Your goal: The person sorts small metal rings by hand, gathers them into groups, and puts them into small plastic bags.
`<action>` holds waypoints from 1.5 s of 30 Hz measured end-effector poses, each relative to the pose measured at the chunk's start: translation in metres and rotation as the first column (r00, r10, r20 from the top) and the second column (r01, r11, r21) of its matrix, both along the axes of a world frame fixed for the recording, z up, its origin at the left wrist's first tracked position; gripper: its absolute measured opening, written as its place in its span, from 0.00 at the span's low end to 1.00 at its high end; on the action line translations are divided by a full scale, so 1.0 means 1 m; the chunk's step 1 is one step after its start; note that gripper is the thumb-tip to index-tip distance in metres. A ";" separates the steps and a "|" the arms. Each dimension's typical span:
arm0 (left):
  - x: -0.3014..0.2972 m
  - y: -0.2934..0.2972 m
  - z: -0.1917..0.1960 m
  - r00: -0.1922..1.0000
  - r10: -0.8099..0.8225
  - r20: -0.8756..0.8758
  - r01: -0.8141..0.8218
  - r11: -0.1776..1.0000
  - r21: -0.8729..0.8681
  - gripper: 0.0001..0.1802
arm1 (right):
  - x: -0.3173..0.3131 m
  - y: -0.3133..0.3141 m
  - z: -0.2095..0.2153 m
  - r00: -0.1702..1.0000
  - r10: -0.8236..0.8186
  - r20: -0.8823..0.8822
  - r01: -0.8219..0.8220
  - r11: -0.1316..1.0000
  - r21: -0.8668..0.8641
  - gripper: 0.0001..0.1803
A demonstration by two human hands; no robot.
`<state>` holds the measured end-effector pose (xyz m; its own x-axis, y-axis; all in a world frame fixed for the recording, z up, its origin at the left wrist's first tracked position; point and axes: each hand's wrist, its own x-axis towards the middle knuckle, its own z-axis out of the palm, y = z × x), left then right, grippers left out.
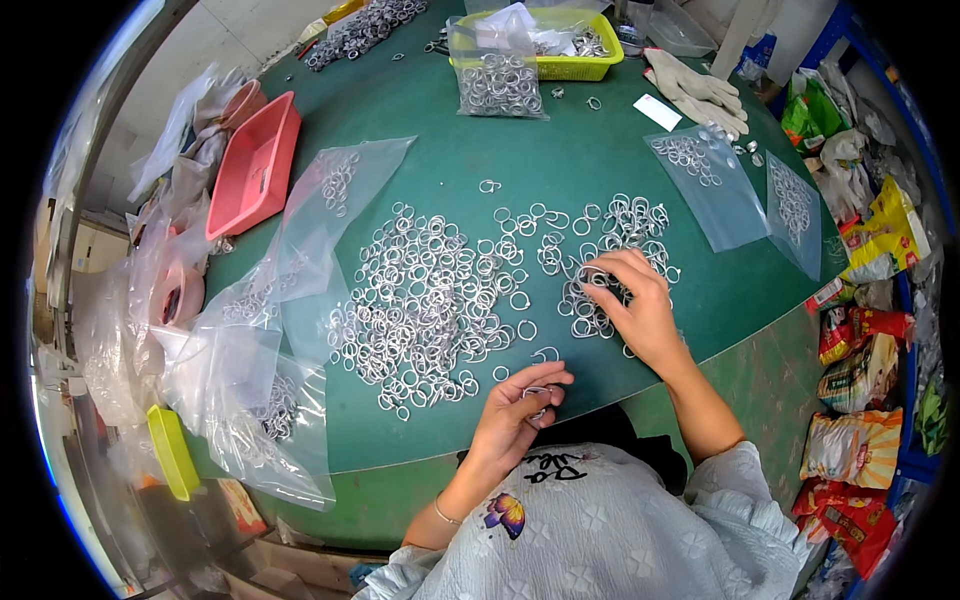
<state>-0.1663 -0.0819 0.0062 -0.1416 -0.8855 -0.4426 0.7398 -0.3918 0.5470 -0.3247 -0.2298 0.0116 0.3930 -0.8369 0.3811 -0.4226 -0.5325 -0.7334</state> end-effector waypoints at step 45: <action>-0.011 -0.027 0.024 0.995 -0.067 -0.078 0.082 0.975 0.208 0.23 | -0.014 0.030 0.028 0.980 0.128 0.152 -0.153 0.973 0.171 0.07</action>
